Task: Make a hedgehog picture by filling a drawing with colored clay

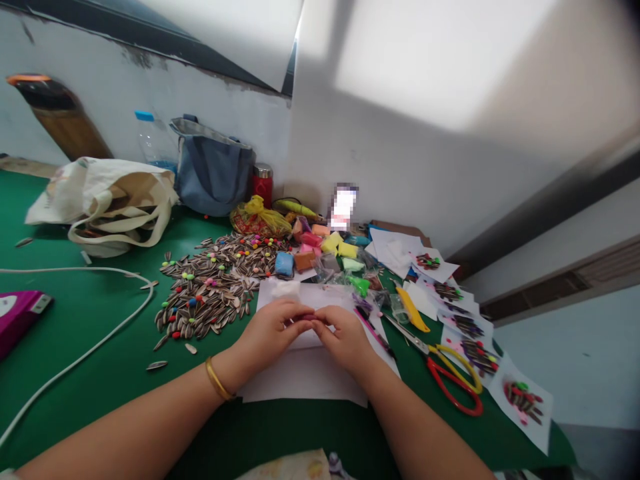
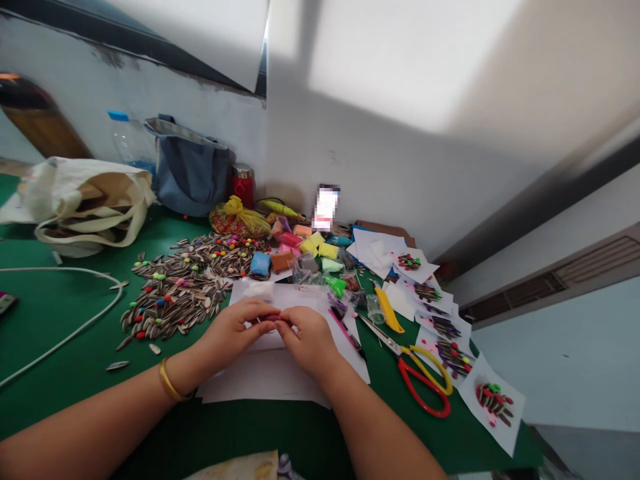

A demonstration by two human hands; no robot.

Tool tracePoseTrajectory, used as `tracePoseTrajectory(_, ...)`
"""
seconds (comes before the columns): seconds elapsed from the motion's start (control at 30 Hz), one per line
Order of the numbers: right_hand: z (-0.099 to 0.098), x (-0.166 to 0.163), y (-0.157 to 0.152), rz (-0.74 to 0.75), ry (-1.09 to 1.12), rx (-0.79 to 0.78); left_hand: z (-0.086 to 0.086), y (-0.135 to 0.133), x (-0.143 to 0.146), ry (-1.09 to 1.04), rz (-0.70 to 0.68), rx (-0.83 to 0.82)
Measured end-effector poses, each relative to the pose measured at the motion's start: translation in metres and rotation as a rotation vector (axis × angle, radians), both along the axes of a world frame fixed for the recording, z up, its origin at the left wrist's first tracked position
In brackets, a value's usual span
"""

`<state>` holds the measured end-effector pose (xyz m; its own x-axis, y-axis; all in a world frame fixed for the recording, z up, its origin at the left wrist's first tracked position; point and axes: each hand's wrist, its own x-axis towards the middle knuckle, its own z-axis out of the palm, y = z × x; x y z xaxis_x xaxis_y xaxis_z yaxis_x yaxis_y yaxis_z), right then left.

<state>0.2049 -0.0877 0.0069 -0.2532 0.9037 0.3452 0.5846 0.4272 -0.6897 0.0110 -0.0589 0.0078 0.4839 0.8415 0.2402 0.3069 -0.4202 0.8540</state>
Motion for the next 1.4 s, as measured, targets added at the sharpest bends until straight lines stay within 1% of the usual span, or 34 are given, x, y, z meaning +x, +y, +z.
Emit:
tracePoseTrajectory(0.07,0.002,-0.001,-0.001,0.036,0.059,-0.042,0.000,0.001,-0.001,0.017,0.045,0.040)
tracePoseTrajectory(0.13,0.004,-0.001,-0.001,0.080,0.150,-0.114,0.000,0.001,0.001,0.002,0.076,0.033)
tracePoseTrajectory(0.2,0.005,-0.001,0.000,0.121,0.203,-0.182,-0.002,0.000,0.004,-0.037,0.082,-0.018)
tracePoseTrajectory(0.27,0.004,0.000,0.002,0.147,0.179,-0.219,-0.004,-0.001,0.007,-0.098,0.063,-0.087)
tracePoseTrajectory(0.37,0.001,0.001,0.003,0.108,0.050,-0.197,-0.004,-0.003,0.009,-0.144,0.025,-0.132)
tracePoseTrajectory(0.5,0.004,0.000,0.001,0.023,-0.084,-0.115,0.000,-0.001,0.003,-0.046,-0.011,-0.031)
tracePoseTrajectory(0.57,0.007,-0.001,-0.001,0.056,-0.045,-0.119,0.002,0.001,0.000,-0.030,0.027,0.020)
tracePoseTrajectory(0.63,0.010,-0.001,-0.002,0.125,0.078,-0.168,0.003,0.002,0.000,-0.052,0.052,0.037)
tracePoseTrajectory(0.7,0.010,-0.001,-0.001,0.165,0.230,-0.229,0.002,0.002,0.001,-0.099,0.055,0.003)
tracePoseTrajectory(0.77,0.008,-0.001,0.000,0.145,0.317,-0.266,0.001,-0.001,0.005,-0.143,0.045,-0.065)
tracePoseTrajectory(0.87,0.003,0.000,0.002,0.056,0.255,-0.231,-0.002,-0.004,0.008,-0.154,0.018,-0.132)
tracePoseTrajectory(0.97,0.001,0.000,0.001,-0.029,0.138,-0.125,-0.002,-0.003,0.006,-0.118,0.008,-0.128)
tracePoseTrajectory(1.03,-0.001,0.000,-0.001,-0.026,0.150,-0.118,-0.002,-0.001,0.003,-0.083,0.026,-0.072)
tracePoseTrajectory(1.1,-0.002,0.000,-0.002,-0.003,0.259,-0.177,0.000,0.001,0.001,-0.061,0.066,0.004)
tracePoseTrajectory(1.13,-0.003,0.000,-0.002,0.006,0.322,-0.214,0.000,0.002,0.001,-0.065,0.085,0.011)
tracePoseTrajectory(1.2,-0.003,0.001,-0.002,0.031,0.393,-0.258,-0.001,0.001,0.003,-0.109,0.105,-0.042)
tracePoseTrajectory(1.3,-0.002,0.003,0.000,0.090,0.311,-0.228,-0.003,-0.002,0.008,-0.203,0.059,-0.172)
tracePoseTrajectory(1.33,-0.002,0.003,0.001,0.080,0.268,-0.202,-0.004,-0.004,0.009,-0.213,0.046,-0.186)
tracePoseTrajectory(1.4,-0.001,0.003,0.001,0.014,0.185,-0.147,-0.004,-0.005,0.009,-0.193,0.013,-0.183)
